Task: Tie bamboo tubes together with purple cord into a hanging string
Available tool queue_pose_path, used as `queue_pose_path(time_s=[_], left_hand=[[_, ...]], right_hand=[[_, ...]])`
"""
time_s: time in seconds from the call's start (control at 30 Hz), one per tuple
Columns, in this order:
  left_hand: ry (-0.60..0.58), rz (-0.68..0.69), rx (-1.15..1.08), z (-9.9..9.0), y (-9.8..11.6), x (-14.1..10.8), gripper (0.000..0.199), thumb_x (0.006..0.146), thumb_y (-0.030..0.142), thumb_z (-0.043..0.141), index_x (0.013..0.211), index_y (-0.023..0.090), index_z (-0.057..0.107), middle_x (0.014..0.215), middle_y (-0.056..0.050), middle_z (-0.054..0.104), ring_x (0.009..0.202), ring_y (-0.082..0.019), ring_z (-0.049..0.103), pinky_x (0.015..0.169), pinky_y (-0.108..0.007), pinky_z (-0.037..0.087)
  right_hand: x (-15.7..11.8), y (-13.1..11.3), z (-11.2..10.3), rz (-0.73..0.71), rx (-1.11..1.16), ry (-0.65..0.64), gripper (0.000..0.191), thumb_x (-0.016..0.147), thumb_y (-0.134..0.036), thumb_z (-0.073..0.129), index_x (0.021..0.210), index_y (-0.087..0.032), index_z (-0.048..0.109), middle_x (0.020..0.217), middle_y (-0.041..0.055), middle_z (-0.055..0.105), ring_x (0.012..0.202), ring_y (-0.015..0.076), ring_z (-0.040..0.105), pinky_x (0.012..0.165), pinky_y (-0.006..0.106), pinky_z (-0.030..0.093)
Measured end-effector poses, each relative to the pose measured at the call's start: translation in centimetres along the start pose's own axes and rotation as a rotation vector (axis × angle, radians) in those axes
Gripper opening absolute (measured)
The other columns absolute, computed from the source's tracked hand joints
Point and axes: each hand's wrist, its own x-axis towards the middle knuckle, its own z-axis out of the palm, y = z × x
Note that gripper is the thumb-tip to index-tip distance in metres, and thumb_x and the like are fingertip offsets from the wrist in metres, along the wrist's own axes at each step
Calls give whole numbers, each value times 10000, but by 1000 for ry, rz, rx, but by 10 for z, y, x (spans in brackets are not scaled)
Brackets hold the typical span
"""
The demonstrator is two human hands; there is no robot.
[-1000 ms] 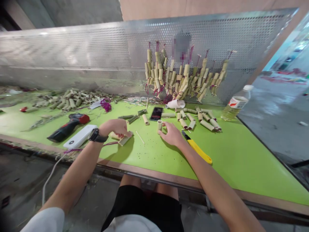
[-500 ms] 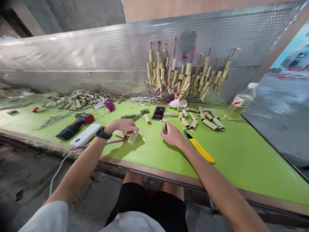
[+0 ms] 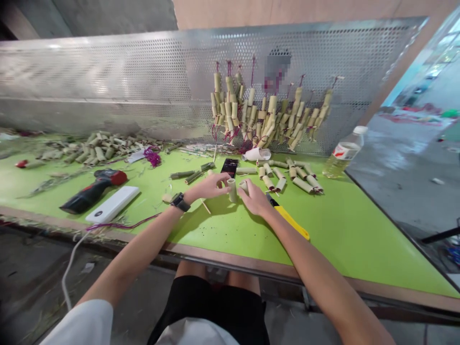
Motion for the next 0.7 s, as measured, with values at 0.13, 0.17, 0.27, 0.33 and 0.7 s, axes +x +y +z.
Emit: queue_pose_path(time_s=[0.13, 0.17, 0.27, 0.33, 0.7], left_hand=[[28, 19, 1, 10, -2, -4, 390, 978, 464, 557, 1204, 149, 604, 1142, -120, 722, 872, -194, 687, 740, -332, 532], [35, 26, -2, 12, -2, -5, 390, 975, 458, 566, 1209, 147, 599, 1150, -124, 721, 891, -203, 690, 752, -338, 534], [41, 29, -5, 17, -3, -7, 397, 969, 462, 590, 1213, 149, 588, 1129, -126, 726, 898, -223, 690, 771, -357, 541], [38, 31, 3, 19, -2, -7, 403, 970, 473, 600, 1218, 157, 589, 1131, -124, 729, 919, -236, 691, 795, -369, 544], [-21, -39, -10, 27, -2, -5, 487, 960, 527, 612, 1256, 141, 629, 1230, -160, 711, 1017, -267, 673, 862, -400, 557]], right_hand=[[-4, -7, 6, -31, 173, -45, 401, 1056, -595, 340, 1135, -229, 484, 959, 59, 643, 766, 217, 600, 689, 379, 504], [-4, -9, 7, -38, 210, -59, 406, 1061, -596, 328, 1178, -230, 458, 1007, 71, 645, 794, 223, 615, 700, 385, 520], [-6, -9, 8, -62, 239, -75, 400, 1068, -589, 309, 1243, -237, 386, 1080, 92, 631, 837, 232, 620, 737, 409, 547], [-6, -6, 6, -64, 215, -82, 381, 1064, -570, 322, 1253, -243, 369, 1055, 85, 626, 805, 229, 596, 737, 423, 544], [-4, 4, -8, -10, 257, -70, 536, 965, -415, 445, 1439, -233, 271, 1048, 87, 679, 844, 279, 634, 795, 494, 543]])
